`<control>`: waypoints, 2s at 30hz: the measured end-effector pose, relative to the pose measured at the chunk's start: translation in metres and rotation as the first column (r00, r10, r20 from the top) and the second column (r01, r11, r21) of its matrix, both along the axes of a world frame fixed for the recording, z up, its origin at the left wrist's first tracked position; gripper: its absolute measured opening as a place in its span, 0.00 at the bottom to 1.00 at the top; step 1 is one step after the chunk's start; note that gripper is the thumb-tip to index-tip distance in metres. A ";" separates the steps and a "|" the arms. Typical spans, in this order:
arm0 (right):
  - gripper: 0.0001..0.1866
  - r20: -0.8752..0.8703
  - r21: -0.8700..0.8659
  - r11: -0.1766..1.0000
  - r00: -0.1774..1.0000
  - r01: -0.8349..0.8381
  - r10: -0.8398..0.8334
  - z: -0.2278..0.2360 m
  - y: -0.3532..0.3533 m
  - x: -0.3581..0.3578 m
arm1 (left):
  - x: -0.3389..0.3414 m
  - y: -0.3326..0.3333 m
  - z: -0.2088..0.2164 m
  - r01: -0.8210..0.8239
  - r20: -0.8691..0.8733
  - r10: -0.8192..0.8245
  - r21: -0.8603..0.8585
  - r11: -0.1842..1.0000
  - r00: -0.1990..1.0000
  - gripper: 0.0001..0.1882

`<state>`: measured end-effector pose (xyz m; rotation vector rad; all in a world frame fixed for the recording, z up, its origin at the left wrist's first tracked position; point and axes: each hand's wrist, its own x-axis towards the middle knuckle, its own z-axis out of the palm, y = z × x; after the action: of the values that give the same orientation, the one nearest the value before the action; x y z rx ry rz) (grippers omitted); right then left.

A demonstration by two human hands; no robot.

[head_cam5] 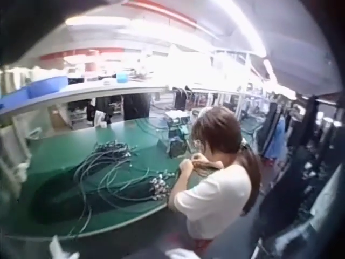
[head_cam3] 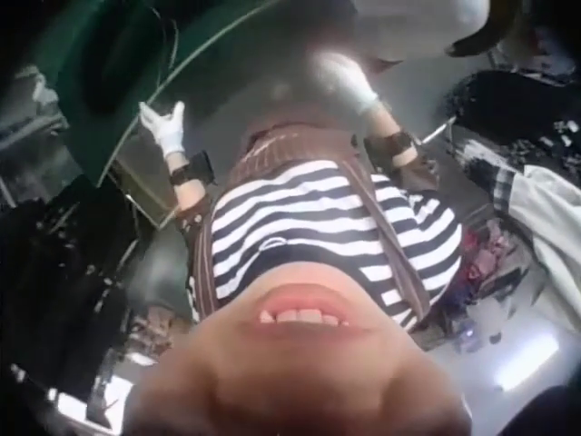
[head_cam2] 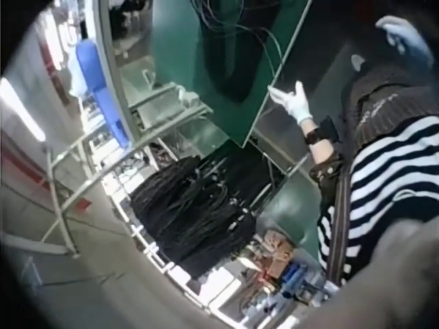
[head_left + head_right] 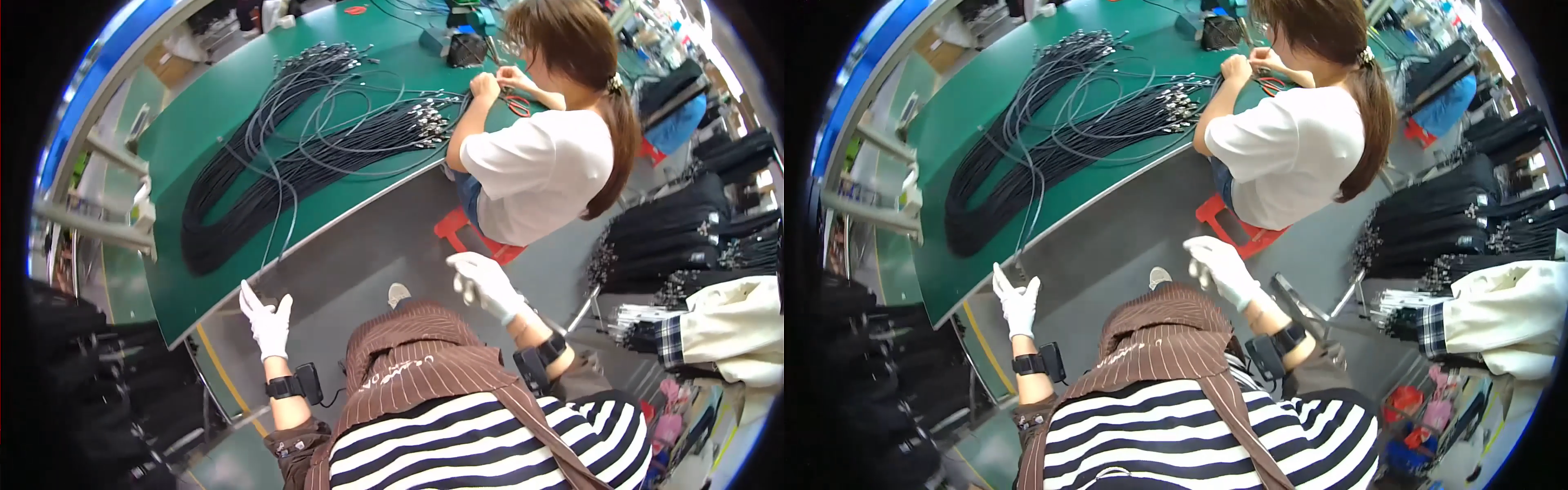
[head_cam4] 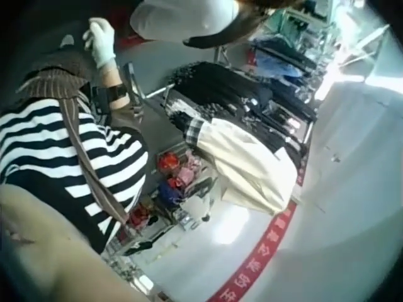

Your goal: The person picks up a cable from a table, carries it to a testing machine, and inserts the ends into the ports. After the test, they remove the cable and use a handheld tool to secure it onto a rack.

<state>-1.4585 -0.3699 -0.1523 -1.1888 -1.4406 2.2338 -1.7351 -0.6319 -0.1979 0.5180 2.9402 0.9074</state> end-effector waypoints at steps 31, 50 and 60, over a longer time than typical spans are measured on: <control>0.26 -0.078 -0.129 0.823 0.833 -0.553 0.548 0.013 0.077 -0.286 | -0.263 0.012 0.144 -0.380 0.276 -0.720 0.925 0.018 0.637 0.18; 0.23 -0.549 -0.425 0.551 0.689 -0.718 0.474 -0.027 0.018 -0.419 | -0.188 -0.040 0.094 -0.400 0.456 0.258 0.249 0.882 0.852 0.14; 0.23 -0.014 0.173 0.458 0.463 -0.872 0.886 -0.055 0.066 -0.354 | -0.256 -0.027 0.088 -0.362 0.318 0.356 -0.042 0.931 0.879 0.15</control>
<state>-1.8125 -0.3042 -0.2076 -0.1693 -2.5287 2.5986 -1.9909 -0.6592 -0.1095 -0.1792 2.7650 0.9400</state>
